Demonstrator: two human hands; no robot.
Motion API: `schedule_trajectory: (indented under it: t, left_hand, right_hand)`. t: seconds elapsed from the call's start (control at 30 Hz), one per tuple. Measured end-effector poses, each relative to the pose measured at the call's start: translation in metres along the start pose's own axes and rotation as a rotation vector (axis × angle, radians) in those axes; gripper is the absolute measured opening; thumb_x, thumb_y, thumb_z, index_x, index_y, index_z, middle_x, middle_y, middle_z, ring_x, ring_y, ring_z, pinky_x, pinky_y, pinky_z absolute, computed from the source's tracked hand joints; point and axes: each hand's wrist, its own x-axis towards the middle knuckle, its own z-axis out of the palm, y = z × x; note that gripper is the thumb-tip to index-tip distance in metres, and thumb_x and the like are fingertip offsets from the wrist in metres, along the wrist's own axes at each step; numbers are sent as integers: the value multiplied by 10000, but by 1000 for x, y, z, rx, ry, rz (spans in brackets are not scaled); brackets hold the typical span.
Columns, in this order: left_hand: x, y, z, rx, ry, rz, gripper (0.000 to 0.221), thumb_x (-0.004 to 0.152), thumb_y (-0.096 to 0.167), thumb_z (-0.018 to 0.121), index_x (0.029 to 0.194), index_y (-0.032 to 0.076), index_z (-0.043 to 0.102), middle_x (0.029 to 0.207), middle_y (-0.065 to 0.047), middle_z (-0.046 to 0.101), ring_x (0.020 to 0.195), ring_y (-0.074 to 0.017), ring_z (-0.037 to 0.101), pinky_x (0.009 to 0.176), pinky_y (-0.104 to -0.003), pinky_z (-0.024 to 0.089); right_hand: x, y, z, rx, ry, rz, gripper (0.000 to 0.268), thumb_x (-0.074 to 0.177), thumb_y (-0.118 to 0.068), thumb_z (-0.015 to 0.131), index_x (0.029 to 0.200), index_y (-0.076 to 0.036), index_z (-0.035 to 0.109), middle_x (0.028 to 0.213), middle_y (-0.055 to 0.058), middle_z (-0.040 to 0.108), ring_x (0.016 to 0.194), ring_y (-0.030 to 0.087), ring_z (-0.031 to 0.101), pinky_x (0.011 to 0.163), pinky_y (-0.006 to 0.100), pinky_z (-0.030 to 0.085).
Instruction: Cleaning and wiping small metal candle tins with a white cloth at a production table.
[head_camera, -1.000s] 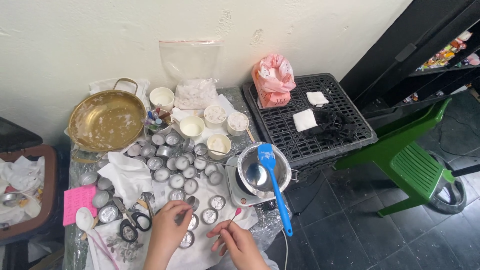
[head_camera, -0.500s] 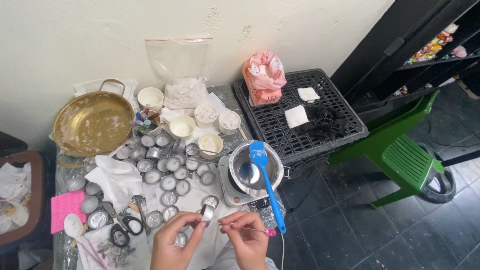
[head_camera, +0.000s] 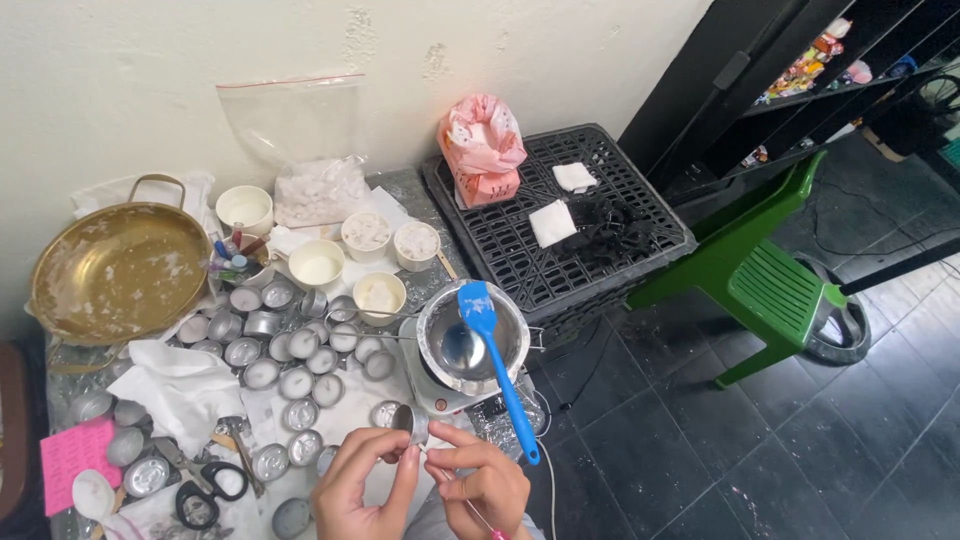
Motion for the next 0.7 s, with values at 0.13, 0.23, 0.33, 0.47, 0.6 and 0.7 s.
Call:
schedule_trajectory:
  t: [0.13, 0.23, 0.33, 0.47, 0.6, 0.7]
  left_hand:
    - [1, 6, 10, 45, 18, 10, 165, 765, 7, 790, 927, 27, 764, 845, -26, 734, 721, -89, 685, 692, -241, 564]
    - [1, 10, 14, 104, 36, 48, 189, 741, 12, 806, 925, 45, 779, 844, -20, 733, 717, -101, 686, 680, -244, 560]
    - [2, 11, 17, 157, 47, 106, 205, 714, 20, 822, 911, 56, 780, 827, -21, 721, 703, -114, 680, 654, -248, 556]
    - [1, 12, 20, 162, 58, 201, 213, 723, 13, 815, 926, 63, 776, 838, -25, 713, 752, -134, 693, 676, -256, 562]
    - [0, 12, 22, 141, 41, 202, 223, 717, 8, 815, 931, 59, 771, 846, -32, 713, 773, -143, 709, 705, -268, 572]
    - [-2, 9, 23, 143, 55, 176, 235, 717, 8, 823, 942, 61, 778, 850, -39, 714, 765, -146, 706, 687, -267, 564]
  right_hand:
    - [7, 2, -4, -10, 40, -20, 361, 787, 145, 823, 737, -47, 521, 945, 153, 759, 1060, 399, 784, 832, 409, 638]
    - [9, 3, -8, -97, 47, -89, 356, 778, 136, 837, 718, -49, 539, 922, 137, 766, 1028, 379, 805, 797, 377, 644]
    - [8, 3, -9, -95, 58, -49, 372, 778, 143, 830, 716, -51, 519, 930, 142, 768, 1034, 378, 800, 802, 390, 644]
    - [9, 3, -9, -24, 104, 25, 365, 780, 171, 813, 731, -37, 517, 948, 165, 759, 1019, 375, 795, 830, 421, 637]
    - [8, 5, -12, 52, 133, 88, 368, 786, 171, 815, 740, -35, 513, 950, 168, 764, 1008, 377, 798, 847, 434, 633]
    - [2, 4, -15, 1, 117, 53, 393, 775, 146, 835, 717, -60, 506, 931, 144, 770, 1032, 380, 795, 824, 414, 634]
